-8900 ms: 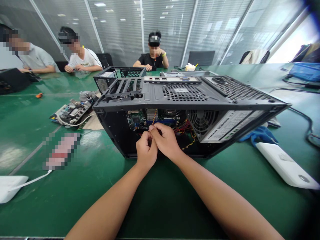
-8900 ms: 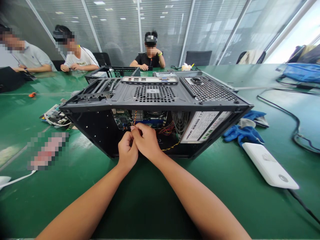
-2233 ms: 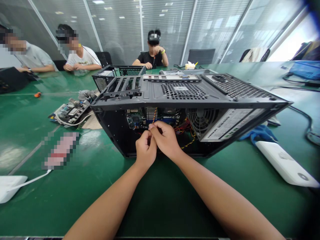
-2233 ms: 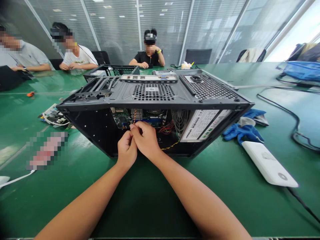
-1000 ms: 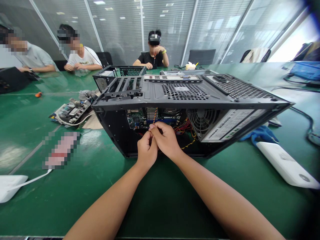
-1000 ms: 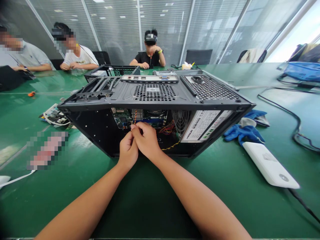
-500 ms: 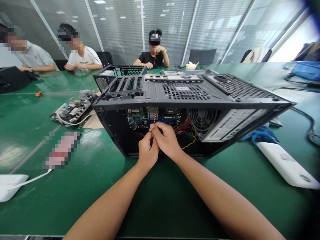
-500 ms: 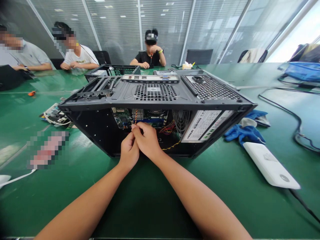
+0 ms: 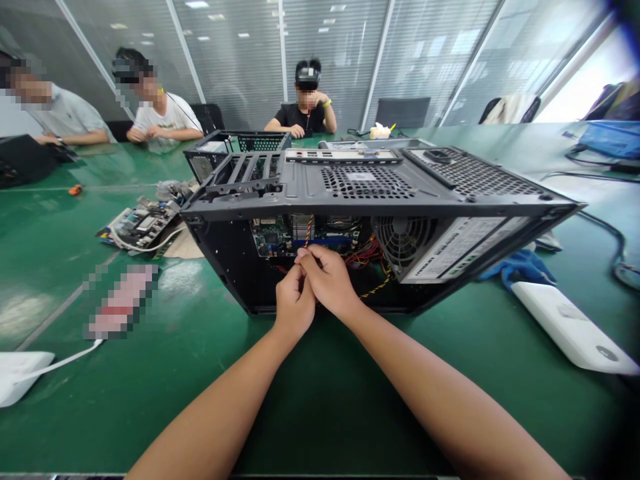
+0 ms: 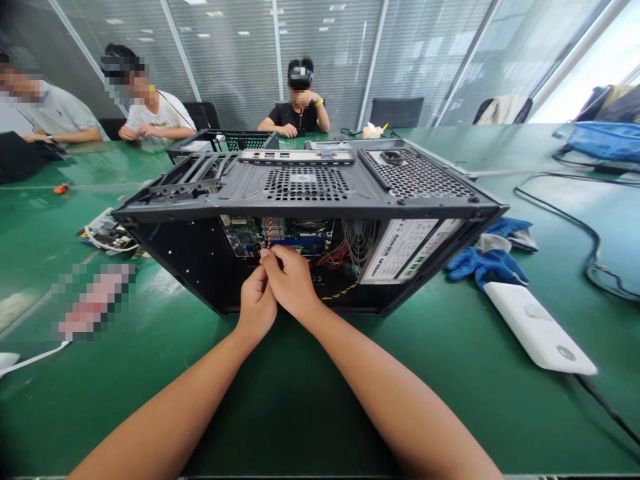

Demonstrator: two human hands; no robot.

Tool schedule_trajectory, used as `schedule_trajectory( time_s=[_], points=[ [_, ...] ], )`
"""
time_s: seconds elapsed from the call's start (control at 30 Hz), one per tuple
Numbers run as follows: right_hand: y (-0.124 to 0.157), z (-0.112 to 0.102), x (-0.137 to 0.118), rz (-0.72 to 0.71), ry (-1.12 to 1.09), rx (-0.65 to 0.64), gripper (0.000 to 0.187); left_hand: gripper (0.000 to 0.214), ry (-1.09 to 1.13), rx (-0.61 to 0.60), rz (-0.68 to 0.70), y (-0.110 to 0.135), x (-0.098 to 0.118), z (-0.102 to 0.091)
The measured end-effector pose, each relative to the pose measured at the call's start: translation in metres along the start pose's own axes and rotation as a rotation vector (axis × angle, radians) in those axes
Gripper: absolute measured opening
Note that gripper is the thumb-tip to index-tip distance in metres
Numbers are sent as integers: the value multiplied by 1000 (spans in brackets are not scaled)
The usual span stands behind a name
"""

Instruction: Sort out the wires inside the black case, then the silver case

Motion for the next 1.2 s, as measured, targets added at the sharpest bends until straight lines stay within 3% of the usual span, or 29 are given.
schedule_trajectory(
  time_s=[0.9,1.2],
  points=[
    [-1,-4,-4,0,-8,-7,27,22,23,-11,-21,0,0,1],
    [-1,-5,-4,-12,12,-6,29,21,13,48,14,1,5,-1]
  ],
)
Point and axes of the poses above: each hand's wrist, its own y-axis away from the middle knuckle, its own z-axis out of the palm, x = y × z, the point moved 1 cm from there along -y, towards the middle knuckle, and after that the axes turned 9 degrees about y, right-handed, at the moved point
